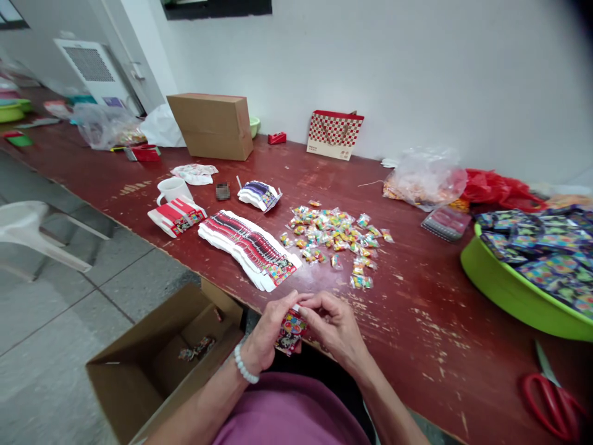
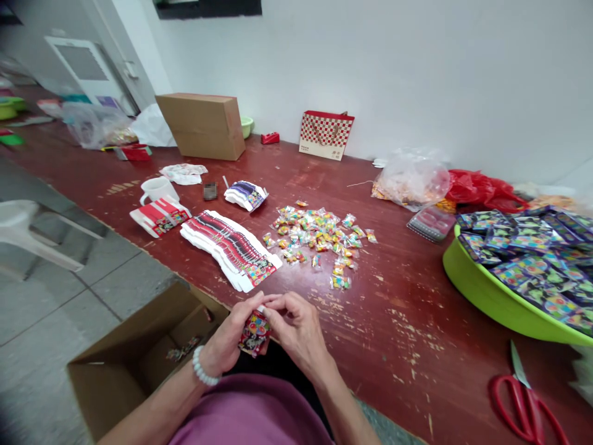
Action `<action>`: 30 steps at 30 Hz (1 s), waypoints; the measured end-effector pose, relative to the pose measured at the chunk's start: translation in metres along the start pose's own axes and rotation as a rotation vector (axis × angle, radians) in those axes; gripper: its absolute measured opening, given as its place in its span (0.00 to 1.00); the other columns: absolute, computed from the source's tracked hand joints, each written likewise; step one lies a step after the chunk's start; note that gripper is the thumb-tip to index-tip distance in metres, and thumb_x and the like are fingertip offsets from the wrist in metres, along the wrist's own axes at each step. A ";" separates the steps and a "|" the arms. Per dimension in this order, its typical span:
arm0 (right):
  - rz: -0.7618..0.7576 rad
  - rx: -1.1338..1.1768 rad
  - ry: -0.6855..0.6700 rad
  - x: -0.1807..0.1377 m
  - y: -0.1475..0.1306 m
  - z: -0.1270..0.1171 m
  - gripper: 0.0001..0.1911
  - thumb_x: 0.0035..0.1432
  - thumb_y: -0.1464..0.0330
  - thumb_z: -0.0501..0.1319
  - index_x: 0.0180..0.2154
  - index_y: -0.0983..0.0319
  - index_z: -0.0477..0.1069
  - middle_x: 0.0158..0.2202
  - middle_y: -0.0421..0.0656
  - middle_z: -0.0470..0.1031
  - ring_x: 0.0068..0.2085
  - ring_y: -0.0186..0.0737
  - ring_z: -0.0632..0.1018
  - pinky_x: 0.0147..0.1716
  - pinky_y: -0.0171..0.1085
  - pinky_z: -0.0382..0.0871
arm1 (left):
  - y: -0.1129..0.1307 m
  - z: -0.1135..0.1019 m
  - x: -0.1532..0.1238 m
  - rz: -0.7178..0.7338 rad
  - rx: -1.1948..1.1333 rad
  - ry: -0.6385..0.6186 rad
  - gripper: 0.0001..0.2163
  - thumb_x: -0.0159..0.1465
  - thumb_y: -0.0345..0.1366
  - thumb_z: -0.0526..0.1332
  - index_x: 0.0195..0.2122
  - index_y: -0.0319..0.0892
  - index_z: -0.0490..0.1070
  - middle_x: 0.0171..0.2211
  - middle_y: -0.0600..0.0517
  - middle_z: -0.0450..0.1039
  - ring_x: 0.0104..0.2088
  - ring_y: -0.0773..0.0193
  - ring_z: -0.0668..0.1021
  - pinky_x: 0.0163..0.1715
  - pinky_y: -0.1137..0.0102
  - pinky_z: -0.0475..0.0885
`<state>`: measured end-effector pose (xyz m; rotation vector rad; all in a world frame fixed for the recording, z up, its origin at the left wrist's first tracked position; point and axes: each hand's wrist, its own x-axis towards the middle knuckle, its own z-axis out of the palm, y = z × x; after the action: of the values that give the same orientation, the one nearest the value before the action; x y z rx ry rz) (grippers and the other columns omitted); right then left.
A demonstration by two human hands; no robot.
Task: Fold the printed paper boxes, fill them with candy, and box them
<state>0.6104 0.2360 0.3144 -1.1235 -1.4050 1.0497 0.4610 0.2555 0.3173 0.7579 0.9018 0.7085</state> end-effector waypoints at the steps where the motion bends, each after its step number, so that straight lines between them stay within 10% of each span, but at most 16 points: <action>1: -0.070 -0.084 -0.013 -0.002 0.001 0.000 0.06 0.61 0.64 0.63 0.34 0.59 0.76 0.39 0.45 0.78 0.39 0.42 0.78 0.40 0.40 0.71 | 0.000 -0.001 0.001 -0.028 -0.046 0.005 0.23 0.63 0.51 0.57 0.52 0.41 0.75 0.26 0.50 0.76 0.17 0.66 0.73 0.14 0.74 0.67; 6: -0.236 -0.394 0.000 -0.012 0.008 0.009 0.10 0.60 0.67 0.64 0.44 0.58 0.71 0.44 0.46 0.73 0.47 0.46 0.74 0.46 0.44 0.68 | -0.003 -0.005 0.008 -0.028 -0.236 0.009 0.15 0.61 0.41 0.61 0.45 0.39 0.77 0.34 0.49 0.78 0.28 0.65 0.78 0.28 0.74 0.74; 12: -0.268 -0.754 -0.046 -0.014 0.012 0.030 0.47 0.41 0.64 0.74 0.61 0.60 0.56 0.59 0.53 0.64 0.55 0.59 0.66 0.52 0.54 0.60 | -0.007 -0.013 0.014 0.062 -0.306 0.155 0.12 0.60 0.40 0.64 0.43 0.41 0.77 0.38 0.50 0.79 0.37 0.63 0.79 0.43 0.70 0.73; 16: -0.302 -0.826 -0.062 -0.008 0.015 0.040 0.48 0.44 0.71 0.67 0.65 0.62 0.49 0.58 0.54 0.66 0.55 0.59 0.65 0.54 0.56 0.57 | -0.006 -0.020 0.011 0.126 -0.279 0.124 0.15 0.63 0.42 0.62 0.48 0.40 0.76 0.47 0.48 0.77 0.50 0.59 0.76 0.54 0.69 0.67; 23: -0.245 -0.534 -0.141 0.008 0.018 0.056 0.42 0.38 0.66 0.71 0.57 0.61 0.60 0.50 0.49 0.69 0.47 0.52 0.71 0.48 0.49 0.66 | -0.002 -0.041 -0.001 0.009 -0.324 0.123 0.12 0.62 0.40 0.64 0.45 0.40 0.75 0.43 0.48 0.78 0.45 0.60 0.78 0.47 0.69 0.72; 26: -0.190 -0.434 -0.241 0.024 0.029 0.057 0.48 0.38 0.61 0.75 0.59 0.58 0.57 0.53 0.48 0.68 0.50 0.51 0.71 0.50 0.47 0.67 | -0.001 -0.062 -0.011 0.056 -0.203 0.194 0.16 0.62 0.43 0.64 0.49 0.42 0.70 0.37 0.51 0.78 0.29 0.64 0.79 0.29 0.72 0.74; 30: -0.195 -0.566 -0.018 0.067 0.057 0.037 0.39 0.50 0.61 0.71 0.60 0.59 0.58 0.57 0.53 0.65 0.57 0.53 0.68 0.56 0.50 0.63 | -0.001 -0.116 -0.028 0.108 0.011 0.384 0.22 0.62 0.51 0.60 0.53 0.46 0.64 0.32 0.52 0.76 0.21 0.65 0.75 0.19 0.71 0.70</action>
<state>0.5757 0.3112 0.2664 -1.3365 -1.8479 0.5312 0.3481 0.2639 0.2806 0.6955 1.2192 0.9656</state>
